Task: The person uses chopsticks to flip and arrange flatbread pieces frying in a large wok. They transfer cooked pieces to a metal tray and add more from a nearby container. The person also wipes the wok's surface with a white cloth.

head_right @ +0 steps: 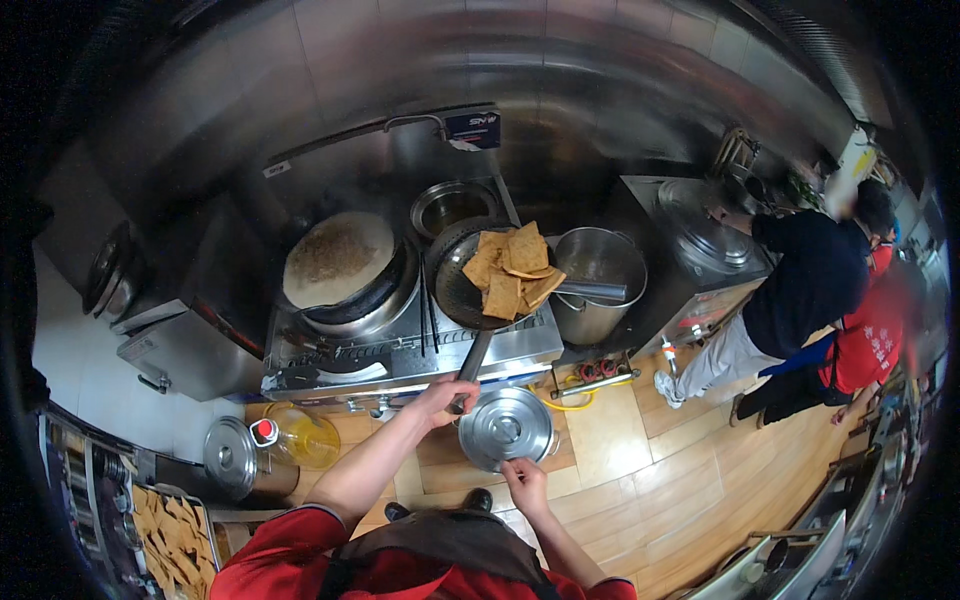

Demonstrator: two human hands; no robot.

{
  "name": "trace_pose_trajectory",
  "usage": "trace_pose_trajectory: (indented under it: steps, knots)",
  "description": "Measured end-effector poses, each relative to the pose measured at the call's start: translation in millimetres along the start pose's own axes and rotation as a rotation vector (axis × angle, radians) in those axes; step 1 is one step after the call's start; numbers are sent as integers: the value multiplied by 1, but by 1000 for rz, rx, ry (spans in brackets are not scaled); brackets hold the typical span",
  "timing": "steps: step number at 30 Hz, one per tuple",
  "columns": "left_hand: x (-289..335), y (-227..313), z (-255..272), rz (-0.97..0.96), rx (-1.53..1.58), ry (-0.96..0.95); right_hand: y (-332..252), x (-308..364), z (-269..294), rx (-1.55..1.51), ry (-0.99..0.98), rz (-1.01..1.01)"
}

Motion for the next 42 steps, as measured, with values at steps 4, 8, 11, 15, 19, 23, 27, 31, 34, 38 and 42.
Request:
trace_pose_trajectory:
  steps: [4,8,11,15,19,23,27,31,34,38,42]
  knots:
    - [-30,7,-15,30,38,-65,17,-5,14,55,33,40]
    - [-37,-7,-10,-3,99,-28,13,-7,14,23,11,-31]
    - [-32,-7,-10,13,23,96,36,-4,9,10,2,-53]
    - [-32,-4,4,39,44,112,36,2,-6,61,-102,-100]
    - [-36,-12,14,-7,62,58,52,-2,-19,38,-163,-64]
    - [-32,-8,13,28,136,22,28,-11,-19,82,-187,-81]
    - [-37,-19,14,22,247,-83,22,-16,-22,74,-201,-78]
    - [-41,-21,10,-21,83,-35,44,-19,-34,89,-196,-56]
    - [-33,-4,-12,94,-74,17,89,-35,-61,51,-238,-72]
    - [-21,-4,2,124,-238,109,29,-75,-98,213,-133,121]
    - [11,-5,44,-187,-350,255,49,-144,-155,-172,7,-2]
Point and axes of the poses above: each hand's wrist, its own x-axis away from the middle knuckle, its own z-axis out of the back of the hand, y = z × x, the point moved 5 cm from there along -x, towards the middle knuckle, and after that the axes turned 4 degrees about -z, right-handed, at the moved point
